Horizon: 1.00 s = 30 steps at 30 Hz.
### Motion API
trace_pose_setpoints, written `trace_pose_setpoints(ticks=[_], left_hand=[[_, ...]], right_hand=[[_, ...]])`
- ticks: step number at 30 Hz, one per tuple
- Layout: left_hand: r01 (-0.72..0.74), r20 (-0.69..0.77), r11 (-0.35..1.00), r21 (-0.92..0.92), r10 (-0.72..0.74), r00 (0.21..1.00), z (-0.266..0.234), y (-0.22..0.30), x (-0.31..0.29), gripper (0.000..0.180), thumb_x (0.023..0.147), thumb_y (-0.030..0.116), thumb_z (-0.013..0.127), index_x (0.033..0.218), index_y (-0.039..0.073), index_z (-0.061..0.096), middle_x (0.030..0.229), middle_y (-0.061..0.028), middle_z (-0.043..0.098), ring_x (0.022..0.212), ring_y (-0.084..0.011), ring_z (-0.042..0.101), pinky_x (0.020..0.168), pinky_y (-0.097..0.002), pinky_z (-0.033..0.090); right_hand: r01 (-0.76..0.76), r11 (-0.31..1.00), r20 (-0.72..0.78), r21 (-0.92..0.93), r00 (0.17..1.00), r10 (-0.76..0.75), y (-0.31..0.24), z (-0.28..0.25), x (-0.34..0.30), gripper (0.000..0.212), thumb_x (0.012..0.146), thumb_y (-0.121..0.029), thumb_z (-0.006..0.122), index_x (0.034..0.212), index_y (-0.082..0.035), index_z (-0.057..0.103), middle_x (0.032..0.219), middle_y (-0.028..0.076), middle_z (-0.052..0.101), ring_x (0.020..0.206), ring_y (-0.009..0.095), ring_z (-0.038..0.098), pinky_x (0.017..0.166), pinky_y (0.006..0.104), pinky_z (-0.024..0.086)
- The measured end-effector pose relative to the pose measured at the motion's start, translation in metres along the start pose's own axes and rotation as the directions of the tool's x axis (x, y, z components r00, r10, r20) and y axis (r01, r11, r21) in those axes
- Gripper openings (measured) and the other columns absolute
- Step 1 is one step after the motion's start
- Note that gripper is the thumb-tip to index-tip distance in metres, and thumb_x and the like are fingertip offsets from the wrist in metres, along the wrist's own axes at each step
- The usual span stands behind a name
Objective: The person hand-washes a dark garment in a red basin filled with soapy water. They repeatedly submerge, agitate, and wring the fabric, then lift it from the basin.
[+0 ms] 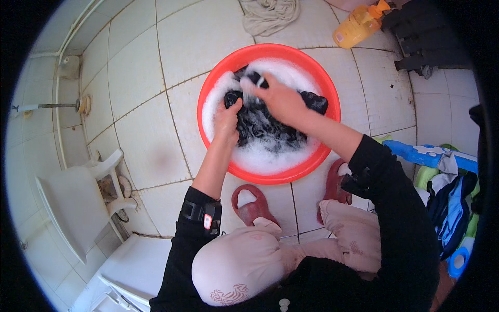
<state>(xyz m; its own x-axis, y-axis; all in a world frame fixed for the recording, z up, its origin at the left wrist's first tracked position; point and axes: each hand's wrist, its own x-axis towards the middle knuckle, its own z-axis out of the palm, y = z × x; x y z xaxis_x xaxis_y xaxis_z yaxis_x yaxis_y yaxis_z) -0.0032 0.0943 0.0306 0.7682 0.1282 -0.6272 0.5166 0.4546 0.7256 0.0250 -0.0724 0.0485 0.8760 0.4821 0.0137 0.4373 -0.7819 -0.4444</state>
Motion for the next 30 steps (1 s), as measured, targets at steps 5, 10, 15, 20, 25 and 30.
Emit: trace_pose_setpoints(ticks=[5,10,15,20,25,30], left_hand=[[0.073,-0.136,0.971,0.226,-0.043,0.990,-0.001,-0.026,0.025,0.033,0.090,0.022,0.052,0.112,-0.003,0.058,0.105,-0.0111,0.063,0.090,-0.0221,0.060,0.079,-0.0357,0.048],[0.150,0.002,0.964,-0.220,-0.154,0.988,0.000,-0.023,0.040,0.032,0.089,0.028,0.048,0.103,0.003,0.061,0.098,-0.0103,0.065,0.090,-0.0233,0.062,0.082,-0.0382,0.049],[0.177,0.115,0.964,-0.197,-0.156,0.981,0.010,-0.015,0.025,0.028,0.091,0.027,0.046,0.098,0.006,0.063,0.097,-0.0087,0.067,0.087,-0.0239,0.064,0.080,-0.0389,0.052],[0.284,0.191,0.906,-0.314,-0.233,0.954,0.036,-0.021,-0.006,0.032,0.096,0.030,0.041,0.110,0.007,0.059,0.100,-0.0108,0.066,0.089,-0.0250,0.065,0.081,-0.0409,0.053],[0.326,0.112,0.913,-0.245,-0.308,0.945,0.035,-0.015,-0.012,0.041,0.098,0.041,0.035,0.115,0.011,0.057,0.106,-0.0112,0.064,0.095,-0.0249,0.063,0.085,-0.0441,0.051],[0.251,0.159,0.955,-0.157,-0.227,0.961,0.023,-0.009,-0.021,0.045,0.097,0.044,0.037,0.113,0.006,0.056,0.104,-0.0079,0.064,0.093,-0.0233,0.063,0.085,-0.0404,0.049]], right_hand=[[-0.223,0.973,0.328,-0.065,0.916,0.232,-0.003,0.035,0.016,0.046,0.080,-0.006,0.053,0.123,-0.023,0.054,0.123,0.020,0.047,0.090,0.036,0.063,0.077,0.0437,0.053],[-0.334,0.923,0.250,0.194,0.926,0.283,0.011,0.022,0.034,0.040,0.075,-0.013,0.062,0.115,-0.008,0.057,0.111,0.020,0.058,0.100,0.035,0.060,0.086,0.0440,0.048],[-0.054,0.806,-0.120,0.589,0.981,0.153,-0.023,-0.002,-0.021,0.048,0.068,-0.030,0.075,0.109,-0.009,0.062,0.104,0.019,0.062,0.101,0.035,0.058,0.089,0.0407,0.046],[-0.344,0.720,-0.024,0.603,0.894,0.447,-0.032,-0.017,0.008,0.048,0.071,-0.037,0.073,0.109,-0.010,0.062,0.096,0.019,0.066,0.091,0.035,0.062,0.079,0.0427,0.049],[-0.338,0.805,-0.028,0.487,0.915,0.402,-0.031,-0.022,-0.003,0.059,0.073,-0.046,0.069,0.113,-0.004,0.059,0.096,0.021,0.065,0.092,0.036,0.062,0.079,0.0438,0.049],[-0.104,0.862,-0.042,0.497,0.989,0.144,-0.054,-0.012,-0.014,0.051,0.070,-0.035,0.070,0.113,-0.010,0.061,0.097,0.020,0.064,0.093,0.036,0.062,0.083,0.0438,0.049]])
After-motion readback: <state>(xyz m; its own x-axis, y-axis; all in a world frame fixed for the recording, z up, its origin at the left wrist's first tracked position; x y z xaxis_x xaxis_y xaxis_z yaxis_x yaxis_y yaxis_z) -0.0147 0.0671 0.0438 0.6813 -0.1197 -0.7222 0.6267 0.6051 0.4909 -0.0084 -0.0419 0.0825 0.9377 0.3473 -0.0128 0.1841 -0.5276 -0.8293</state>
